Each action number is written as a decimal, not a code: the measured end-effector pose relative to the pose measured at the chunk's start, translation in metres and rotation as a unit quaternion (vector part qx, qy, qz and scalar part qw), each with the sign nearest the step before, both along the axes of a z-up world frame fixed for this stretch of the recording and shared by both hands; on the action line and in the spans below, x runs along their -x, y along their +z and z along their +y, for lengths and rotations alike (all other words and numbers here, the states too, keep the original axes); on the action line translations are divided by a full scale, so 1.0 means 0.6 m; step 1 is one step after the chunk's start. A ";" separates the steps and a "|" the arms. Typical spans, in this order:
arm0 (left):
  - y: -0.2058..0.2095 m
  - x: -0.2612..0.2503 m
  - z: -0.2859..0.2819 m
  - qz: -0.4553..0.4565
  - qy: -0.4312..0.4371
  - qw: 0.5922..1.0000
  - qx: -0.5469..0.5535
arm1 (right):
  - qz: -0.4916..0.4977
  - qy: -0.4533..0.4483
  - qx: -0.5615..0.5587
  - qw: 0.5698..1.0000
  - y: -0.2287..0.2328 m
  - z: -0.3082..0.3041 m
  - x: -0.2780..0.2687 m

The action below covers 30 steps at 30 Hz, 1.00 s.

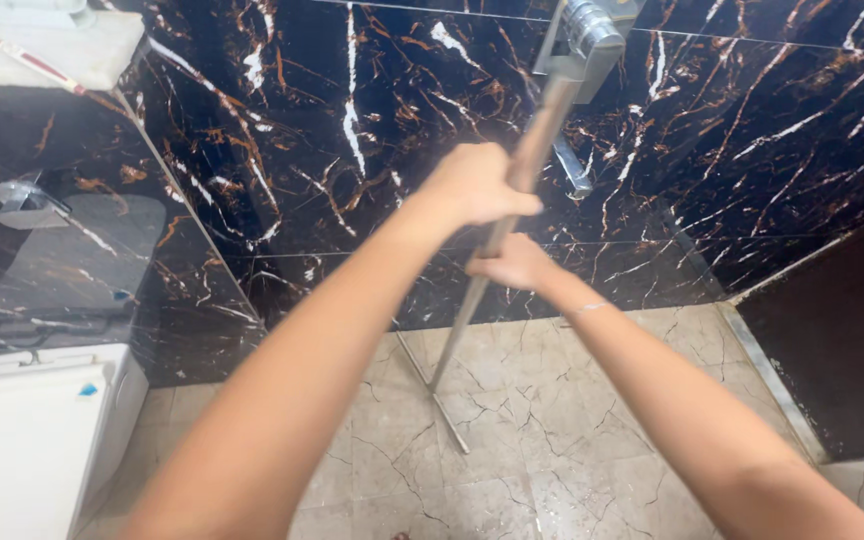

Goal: The person assembles a mop by connecting a metal handle to a T-shaped mop head. They insert the handle into the head and twist it to secure the connection, then lift and adjust the assembled mop in a bathroom.

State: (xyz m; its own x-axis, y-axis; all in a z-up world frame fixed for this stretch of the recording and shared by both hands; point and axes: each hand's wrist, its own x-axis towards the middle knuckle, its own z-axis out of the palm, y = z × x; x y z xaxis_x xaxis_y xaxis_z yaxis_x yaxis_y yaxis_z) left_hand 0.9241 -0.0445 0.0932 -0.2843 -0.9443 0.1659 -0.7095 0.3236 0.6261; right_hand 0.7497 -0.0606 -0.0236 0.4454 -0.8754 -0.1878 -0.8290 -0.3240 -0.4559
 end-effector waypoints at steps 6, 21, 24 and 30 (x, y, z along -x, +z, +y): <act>0.037 0.160 -0.012 0.027 -0.112 0.993 0.024 | -0.100 -0.009 0.005 0.995 0.055 0.035 0.157; 0.085 0.595 -0.059 0.079 -0.269 0.960 0.023 | -0.220 -0.258 -0.071 0.938 0.101 0.059 0.596; 0.101 0.711 -0.075 0.058 -0.295 0.954 0.021 | -0.250 -0.285 -0.028 0.925 0.106 0.055 0.710; 0.147 0.971 -0.109 0.073 -0.350 0.933 0.033 | -0.228 -0.392 0.046 0.890 0.161 0.069 0.922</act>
